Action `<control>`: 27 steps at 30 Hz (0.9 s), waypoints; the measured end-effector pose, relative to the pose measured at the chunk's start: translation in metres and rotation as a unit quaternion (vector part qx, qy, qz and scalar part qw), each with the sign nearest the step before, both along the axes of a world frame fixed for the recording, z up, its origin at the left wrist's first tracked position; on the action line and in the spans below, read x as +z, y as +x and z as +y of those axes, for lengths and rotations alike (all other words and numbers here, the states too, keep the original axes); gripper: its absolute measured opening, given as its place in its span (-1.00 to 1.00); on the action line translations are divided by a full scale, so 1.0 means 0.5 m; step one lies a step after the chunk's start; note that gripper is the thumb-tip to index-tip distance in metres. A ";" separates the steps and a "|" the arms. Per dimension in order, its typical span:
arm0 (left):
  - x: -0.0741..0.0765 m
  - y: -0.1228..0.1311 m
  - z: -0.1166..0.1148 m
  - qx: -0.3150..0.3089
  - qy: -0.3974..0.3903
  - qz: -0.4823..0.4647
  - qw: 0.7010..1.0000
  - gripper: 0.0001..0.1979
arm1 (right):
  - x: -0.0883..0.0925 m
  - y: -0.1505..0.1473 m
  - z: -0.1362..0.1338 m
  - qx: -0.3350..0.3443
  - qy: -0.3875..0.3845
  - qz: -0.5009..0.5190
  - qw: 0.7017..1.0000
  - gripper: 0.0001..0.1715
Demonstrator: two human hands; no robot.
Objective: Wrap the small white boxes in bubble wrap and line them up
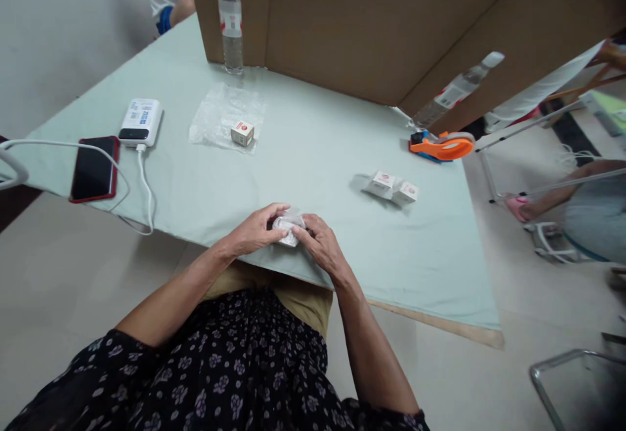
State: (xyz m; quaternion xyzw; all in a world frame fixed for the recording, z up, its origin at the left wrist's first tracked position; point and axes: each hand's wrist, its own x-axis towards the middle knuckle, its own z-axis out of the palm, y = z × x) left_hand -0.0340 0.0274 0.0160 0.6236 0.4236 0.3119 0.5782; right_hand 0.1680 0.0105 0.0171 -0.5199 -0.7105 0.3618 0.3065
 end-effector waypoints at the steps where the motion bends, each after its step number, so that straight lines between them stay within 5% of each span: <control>1: 0.000 0.002 0.001 0.001 -0.006 0.001 1.000 -0.39 | -0.002 0.000 -0.005 -0.025 0.016 0.006 1.000 -0.64; 6: -0.011 0.008 -0.007 0.043 -0.019 -0.020 0.999 -0.37 | -0.012 -0.003 -0.042 -0.151 0.104 0.021 0.983 -0.63; 10: -0.019 0.008 -0.016 0.076 0.025 -0.028 0.996 -0.59 | -0.019 -0.010 -0.051 -0.137 0.103 0.014 0.985 -0.71; 15: 0.001 0.003 -0.007 0.018 0.026 0.016 0.999 -0.75 | -0.024 -0.017 -0.037 -0.136 0.055 0.014 0.989 -0.64; 27: 0.022 0.008 0.005 -0.014 0.009 0.031 0.999 -0.67 | -0.036 -0.002 -0.004 -0.066 0.034 -0.004 0.997 -0.60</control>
